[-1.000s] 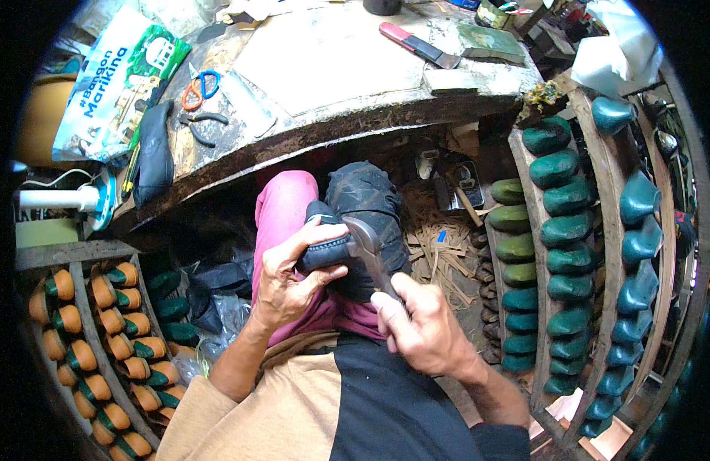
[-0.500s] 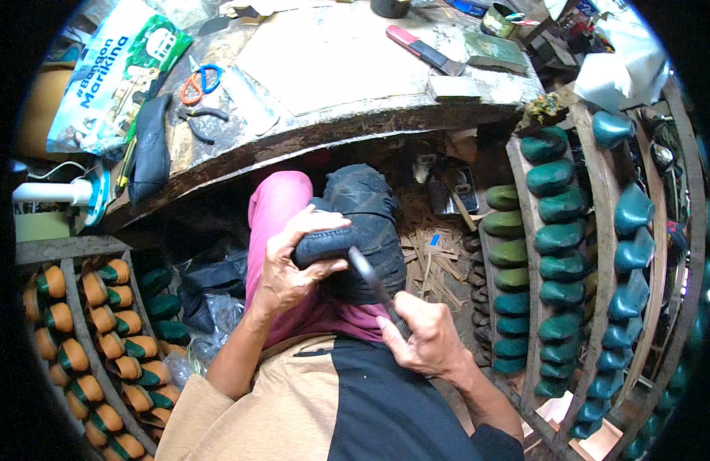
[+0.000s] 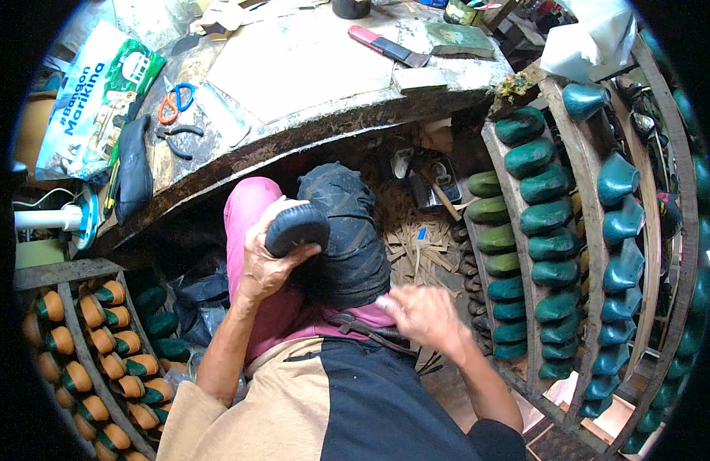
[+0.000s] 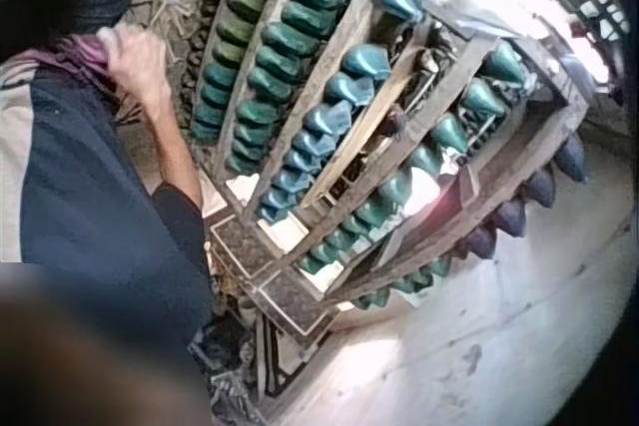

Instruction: The person sits on the floor and repairs a black slip-on shoe by inserting a green shoe tree, hammering the sole, and using pliers and a knife to adjust the upper. The person repeats these steps on a second shoe, then places the finished shoe on the workbench.

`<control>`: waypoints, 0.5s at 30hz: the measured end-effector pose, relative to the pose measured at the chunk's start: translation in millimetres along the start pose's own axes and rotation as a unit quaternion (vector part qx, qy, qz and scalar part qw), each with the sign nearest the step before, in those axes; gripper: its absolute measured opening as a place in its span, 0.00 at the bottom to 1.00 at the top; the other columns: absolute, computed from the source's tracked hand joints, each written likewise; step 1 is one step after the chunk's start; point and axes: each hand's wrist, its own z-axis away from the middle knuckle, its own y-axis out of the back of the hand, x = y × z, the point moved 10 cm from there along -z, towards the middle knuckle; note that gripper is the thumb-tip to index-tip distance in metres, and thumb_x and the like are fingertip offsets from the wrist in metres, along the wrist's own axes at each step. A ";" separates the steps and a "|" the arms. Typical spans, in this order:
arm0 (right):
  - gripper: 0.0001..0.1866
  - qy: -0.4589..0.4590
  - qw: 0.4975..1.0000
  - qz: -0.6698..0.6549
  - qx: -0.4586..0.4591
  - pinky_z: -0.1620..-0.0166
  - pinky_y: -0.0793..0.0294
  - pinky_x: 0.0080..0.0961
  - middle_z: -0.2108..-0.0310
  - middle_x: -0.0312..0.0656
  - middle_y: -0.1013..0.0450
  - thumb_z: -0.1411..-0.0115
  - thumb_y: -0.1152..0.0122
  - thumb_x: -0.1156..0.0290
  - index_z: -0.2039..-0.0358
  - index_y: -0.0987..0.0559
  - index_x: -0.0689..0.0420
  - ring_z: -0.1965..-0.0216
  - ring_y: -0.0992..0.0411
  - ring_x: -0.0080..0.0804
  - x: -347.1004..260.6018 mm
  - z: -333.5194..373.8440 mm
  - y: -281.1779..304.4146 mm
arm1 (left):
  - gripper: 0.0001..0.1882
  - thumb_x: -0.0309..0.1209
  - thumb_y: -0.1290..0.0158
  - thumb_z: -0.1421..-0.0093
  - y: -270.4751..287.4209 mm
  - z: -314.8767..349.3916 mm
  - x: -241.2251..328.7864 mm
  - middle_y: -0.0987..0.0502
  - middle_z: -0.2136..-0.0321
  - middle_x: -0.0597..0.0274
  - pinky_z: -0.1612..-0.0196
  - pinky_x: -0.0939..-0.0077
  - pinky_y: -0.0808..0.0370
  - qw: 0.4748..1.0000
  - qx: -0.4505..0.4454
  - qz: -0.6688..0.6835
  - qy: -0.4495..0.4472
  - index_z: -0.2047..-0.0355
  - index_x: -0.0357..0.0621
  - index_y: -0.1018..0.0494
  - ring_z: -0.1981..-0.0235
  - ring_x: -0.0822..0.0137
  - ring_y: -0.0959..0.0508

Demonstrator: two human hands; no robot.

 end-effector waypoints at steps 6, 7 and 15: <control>0.15 -0.180 0.975 0.003 0.129 0.50 0.22 0.62 0.60 0.62 0.18 0.26 0.37 0.61 0.55 0.21 0.62 0.54 0.19 0.69 177.9 -59.4 0.4 | 0.25 0.30 0.22 0.38 16.4 -5.6 -28.4 0.13 0.55 0.64 0.45 0.71 0.18 0.992 0.054 0.090 0.073 0.44 0.40 0.18 0.54 0.70 0.15; 0.15 -0.172 0.972 -0.002 0.159 0.50 0.22 0.59 0.60 0.63 0.18 0.27 0.36 0.62 0.55 0.20 0.64 0.55 0.19 0.68 202.0 -69.2 -1.9 | 0.24 0.29 0.22 0.38 18.6 -5.3 -33.0 0.13 0.55 0.63 0.45 0.70 0.18 0.990 0.054 0.097 0.089 0.44 0.38 0.18 0.54 0.69 0.14; 0.26 -0.256 0.938 0.139 0.185 0.38 0.23 0.61 0.44 0.65 0.24 0.32 0.33 0.66 0.39 0.27 0.66 0.39 0.24 0.67 327.7 -129.0 -36.3 | 0.23 0.31 0.21 0.39 19.7 -5.4 -47.3 0.14 0.60 0.65 0.51 0.72 0.19 0.982 0.116 0.107 0.100 0.47 0.38 0.17 0.59 0.70 0.16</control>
